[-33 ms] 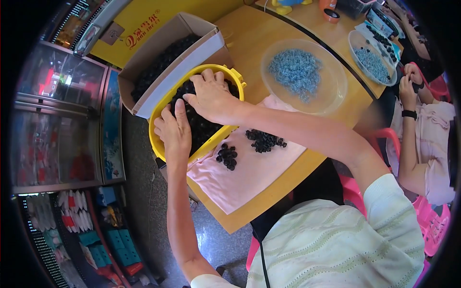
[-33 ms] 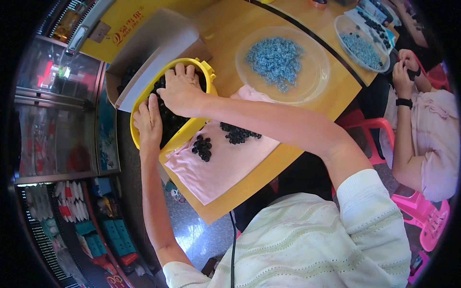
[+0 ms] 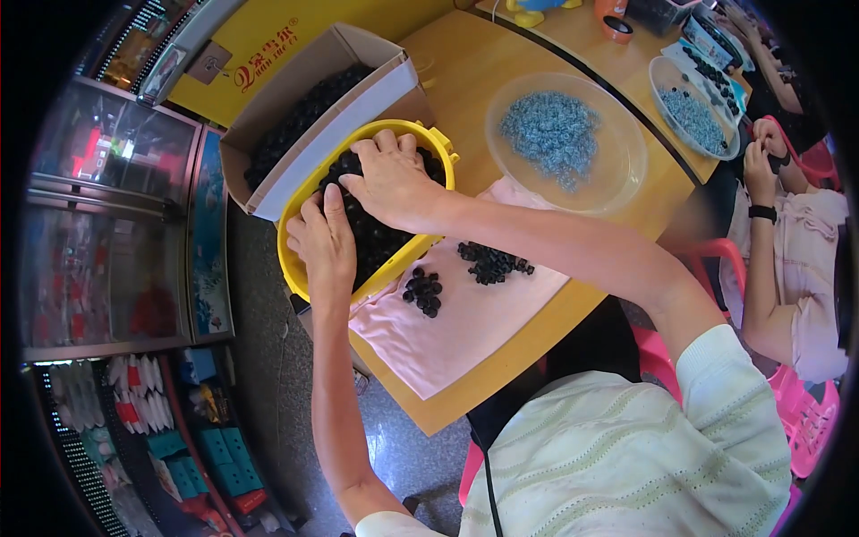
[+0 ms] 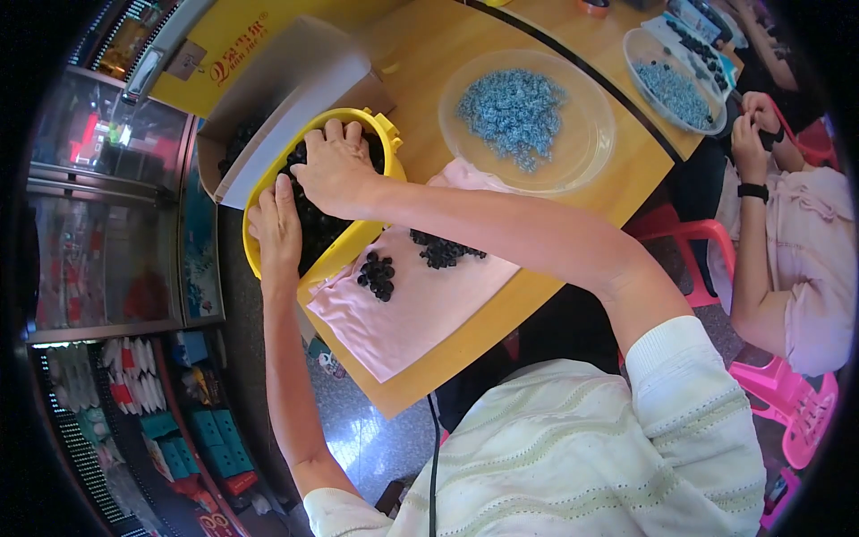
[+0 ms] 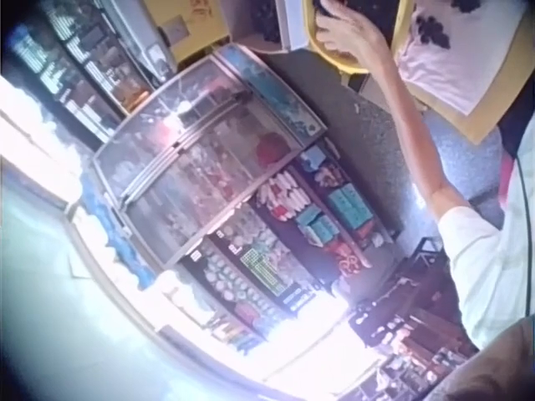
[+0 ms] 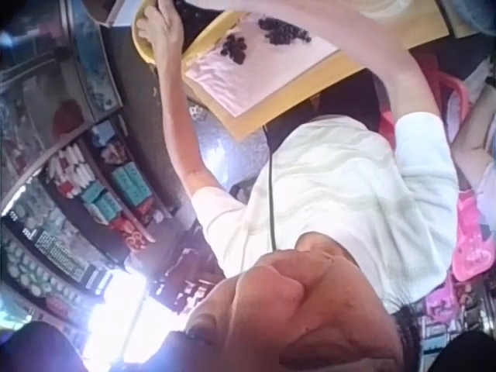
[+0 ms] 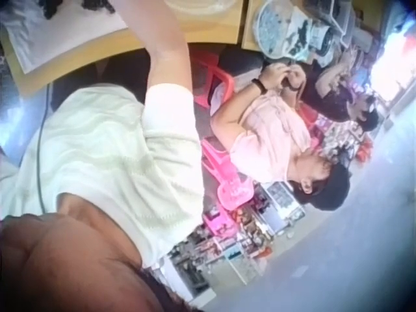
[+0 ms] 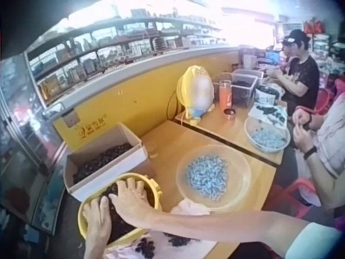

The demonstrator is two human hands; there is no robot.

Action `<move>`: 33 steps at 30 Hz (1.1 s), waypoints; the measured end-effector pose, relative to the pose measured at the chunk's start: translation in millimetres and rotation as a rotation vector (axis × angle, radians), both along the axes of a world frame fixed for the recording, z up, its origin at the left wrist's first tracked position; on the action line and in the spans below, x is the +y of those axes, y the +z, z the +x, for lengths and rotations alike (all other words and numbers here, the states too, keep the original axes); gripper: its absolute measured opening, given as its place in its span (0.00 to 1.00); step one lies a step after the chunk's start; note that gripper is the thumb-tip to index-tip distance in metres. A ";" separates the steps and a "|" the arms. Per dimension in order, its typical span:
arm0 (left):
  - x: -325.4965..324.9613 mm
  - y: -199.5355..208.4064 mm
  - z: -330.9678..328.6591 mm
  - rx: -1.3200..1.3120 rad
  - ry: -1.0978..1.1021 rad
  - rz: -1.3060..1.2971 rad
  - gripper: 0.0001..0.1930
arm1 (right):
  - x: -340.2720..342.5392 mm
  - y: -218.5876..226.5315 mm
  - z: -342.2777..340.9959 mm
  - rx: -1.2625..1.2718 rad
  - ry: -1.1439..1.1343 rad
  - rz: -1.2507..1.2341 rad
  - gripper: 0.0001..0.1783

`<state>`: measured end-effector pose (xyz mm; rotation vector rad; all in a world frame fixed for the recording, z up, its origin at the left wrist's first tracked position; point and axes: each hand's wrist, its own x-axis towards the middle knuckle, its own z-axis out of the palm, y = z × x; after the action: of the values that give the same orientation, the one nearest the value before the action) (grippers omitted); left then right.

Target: The person removes black plastic components from a yellow container onto a cloth, then repeatedly inserts small plastic pieces into the black components by hand.

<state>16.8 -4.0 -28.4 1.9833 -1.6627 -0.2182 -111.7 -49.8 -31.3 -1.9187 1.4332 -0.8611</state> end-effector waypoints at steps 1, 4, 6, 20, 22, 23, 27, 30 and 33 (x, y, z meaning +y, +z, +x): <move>-3.4 -1.2 -1.8 0.000 -0.003 -0.002 0.30 | 0.7 -0.2 2.0 0.000 -0.003 -0.002 0.29; -8.9 -1.5 -8.2 0.187 0.003 -0.012 0.28 | 3.1 -5.2 9.7 -0.040 -0.042 -0.043 0.26; -10.9 -2.7 -11.5 0.222 -0.017 -0.082 0.25 | 5.2 -5.8 12.7 -0.184 -0.042 -0.048 0.24; -8.5 14.1 -54.3 1.224 0.122 -0.393 0.16 | 14.4 6.8 32.0 -0.846 -0.100 0.050 0.11; -9.4 16.3 -55.4 1.205 0.163 -0.439 0.16 | 14.0 8.4 35.9 -0.934 -0.079 0.089 0.09; -10.9 16.3 -56.9 1.291 0.148 -0.476 0.17 | 9.8 7.5 38.3 -1.052 -0.075 0.064 0.09; -15.2 18.7 -56.2 1.449 0.156 -0.573 0.20 | 9.5 10.6 35.1 -1.500 0.048 0.387 0.05; -18.0 21.7 -60.8 1.612 0.199 -0.606 0.16 | 14.2 17.9 32.3 -1.587 0.114 0.394 0.06; -15.3 21.1 -52.8 1.822 0.159 -0.530 0.17 | 15.8 21.6 30.2 -1.707 0.215 0.461 0.07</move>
<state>-35.9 -19.2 -7.3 0.7366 -0.2489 -0.9883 -81.5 -34.0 -9.7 -0.4427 0.2547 -1.3154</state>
